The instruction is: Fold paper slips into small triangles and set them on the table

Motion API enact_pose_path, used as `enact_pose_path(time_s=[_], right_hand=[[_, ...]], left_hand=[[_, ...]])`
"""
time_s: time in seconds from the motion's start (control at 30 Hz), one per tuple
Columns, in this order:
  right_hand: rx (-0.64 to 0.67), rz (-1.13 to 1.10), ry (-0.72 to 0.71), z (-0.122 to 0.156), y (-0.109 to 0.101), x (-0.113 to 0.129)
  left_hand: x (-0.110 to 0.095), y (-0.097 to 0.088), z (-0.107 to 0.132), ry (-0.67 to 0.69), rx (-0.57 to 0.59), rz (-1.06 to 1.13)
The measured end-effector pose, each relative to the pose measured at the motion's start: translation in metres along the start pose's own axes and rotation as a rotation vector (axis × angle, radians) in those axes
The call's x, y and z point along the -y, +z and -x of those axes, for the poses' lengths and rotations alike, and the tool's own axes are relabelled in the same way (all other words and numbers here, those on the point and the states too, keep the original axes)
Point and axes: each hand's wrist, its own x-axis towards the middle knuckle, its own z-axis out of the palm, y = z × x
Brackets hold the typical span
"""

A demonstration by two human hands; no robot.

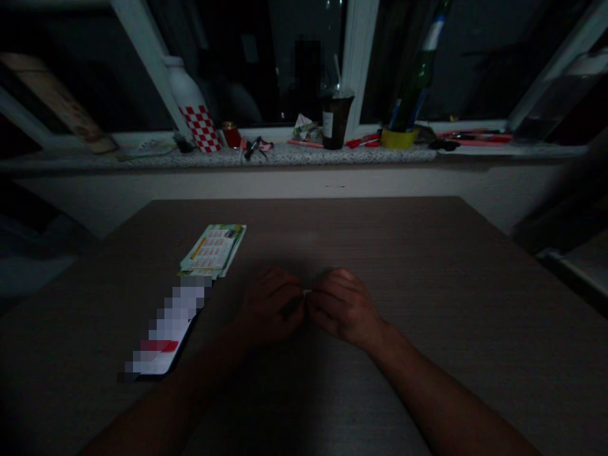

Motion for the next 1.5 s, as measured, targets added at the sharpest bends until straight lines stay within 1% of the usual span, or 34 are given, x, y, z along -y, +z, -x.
enact_pose_path(time_s=[0.13, 0.33, 0.57, 0.77, 1.0, 1.13, 1.2, 1.37, 1.5], right_hand=[[-0.009, 0.004, -0.021, 0.001, 0.0, -0.001], [-0.086, -0.004, -0.049, -0.001, -0.001, 0.0], [-0.105, -0.006, -0.027, -0.003, -0.002, 0.002], [-0.101, -0.008, 0.031, -0.001, -0.005, 0.003], [-0.13, -0.014, 0.022, -0.004, -0.007, 0.004], [-0.179, -0.012, 0.029, -0.004, -0.009, 0.004], [-0.194, -0.008, 0.05, -0.003, -0.011, 0.002], [-0.148, -0.02, 0.082, -0.002, -0.011, 0.002], [-0.121, -0.066, 0.058, -0.003, -0.007, 0.003]], left_hand=[[0.0, 0.001, -0.002, 0.001, -0.019, -0.002], [0.0, 0.001, -0.004, -0.021, -0.041, -0.026], [0.002, -0.002, -0.004, -0.054, -0.062, -0.053], [0.014, -0.007, -0.001, -0.134, -0.076, -0.116], [0.02, -0.01, 0.0, -0.176, -0.106, -0.176], [0.024, -0.014, 0.002, -0.255, -0.129, -0.202], [0.024, -0.017, 0.003, -0.275, -0.122, -0.189], [0.013, -0.019, 0.003, -0.203, -0.076, -0.066], [0.006, -0.015, 0.002, -0.112, 0.019, -0.012]])
